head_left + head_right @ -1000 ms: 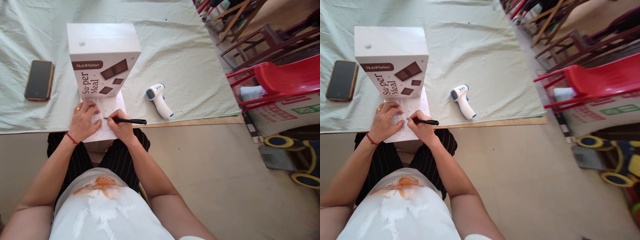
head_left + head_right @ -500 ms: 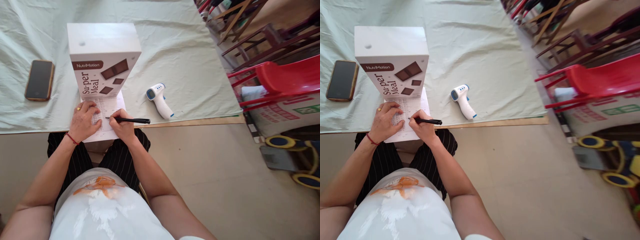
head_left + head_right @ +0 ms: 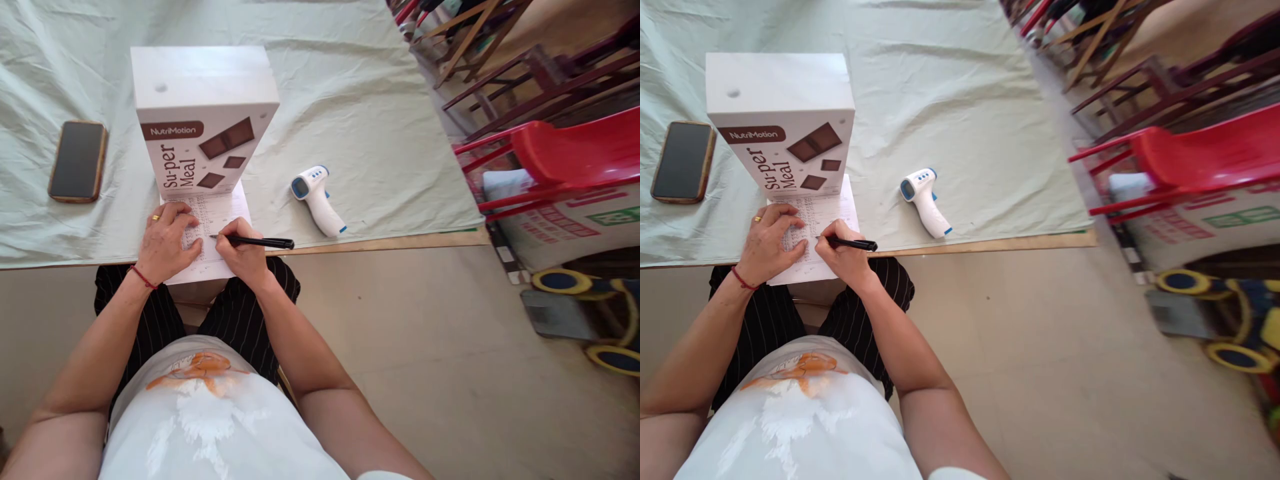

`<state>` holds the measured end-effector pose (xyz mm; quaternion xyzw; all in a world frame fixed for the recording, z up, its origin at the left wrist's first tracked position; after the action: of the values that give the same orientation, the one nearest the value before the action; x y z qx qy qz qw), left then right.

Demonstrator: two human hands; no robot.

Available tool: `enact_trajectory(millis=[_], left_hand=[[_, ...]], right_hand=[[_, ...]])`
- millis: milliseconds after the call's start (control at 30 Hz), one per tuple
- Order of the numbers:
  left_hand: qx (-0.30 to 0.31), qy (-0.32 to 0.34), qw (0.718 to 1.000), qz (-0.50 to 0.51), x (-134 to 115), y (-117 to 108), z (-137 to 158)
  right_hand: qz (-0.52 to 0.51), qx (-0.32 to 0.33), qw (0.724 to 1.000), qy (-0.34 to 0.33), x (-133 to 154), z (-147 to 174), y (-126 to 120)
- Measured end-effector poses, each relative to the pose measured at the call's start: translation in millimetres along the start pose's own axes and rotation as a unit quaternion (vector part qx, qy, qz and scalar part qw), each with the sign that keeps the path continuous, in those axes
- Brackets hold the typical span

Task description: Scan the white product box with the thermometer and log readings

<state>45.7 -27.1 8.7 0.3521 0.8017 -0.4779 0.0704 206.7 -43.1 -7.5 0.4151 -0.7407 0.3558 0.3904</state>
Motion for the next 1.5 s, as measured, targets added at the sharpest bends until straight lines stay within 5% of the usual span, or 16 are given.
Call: enact_trajectory(millis=[733, 1000, 1200, 1400, 1500], left_hand=[[0.008, -0.002, 1.0, 0.002, 0, 1, 0], [0.007, -0.004, 1.0, 0.007, 0, 1, -1], [0.0, 0.001, 1.0, 0.001, 1, 0, -2], [0.002, 0.001, 1.0, 0.024, 0, 2, 0], [-0.056, -0.04, 0.996, 0.049, 15, -5, 1]], right_hand=[[0.028, -0.009, 0.999, 0.013, -4, 1, -1], [0.029, -0.077, 0.997, -0.01, -5, -3, -19], [0.14, -0.038, 0.984, -0.105, -17, -18, -27], [0.203, 0.016, 0.974, -0.097, -39, -26, -27], [0.206, 0.023, 0.974, -0.093, -38, -22, -26]])
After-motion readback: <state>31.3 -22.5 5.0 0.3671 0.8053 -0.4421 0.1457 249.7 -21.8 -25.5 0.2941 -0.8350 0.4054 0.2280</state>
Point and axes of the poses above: each hand's wrist, its own z-axis away from the middle knuckle, its own y-axis out of the palm, x = y × z, the point moved 8 cm from there along -z, towards the middle knuckle, and after that the axes turned 15 degrees about -x, right-handed, at the moved point
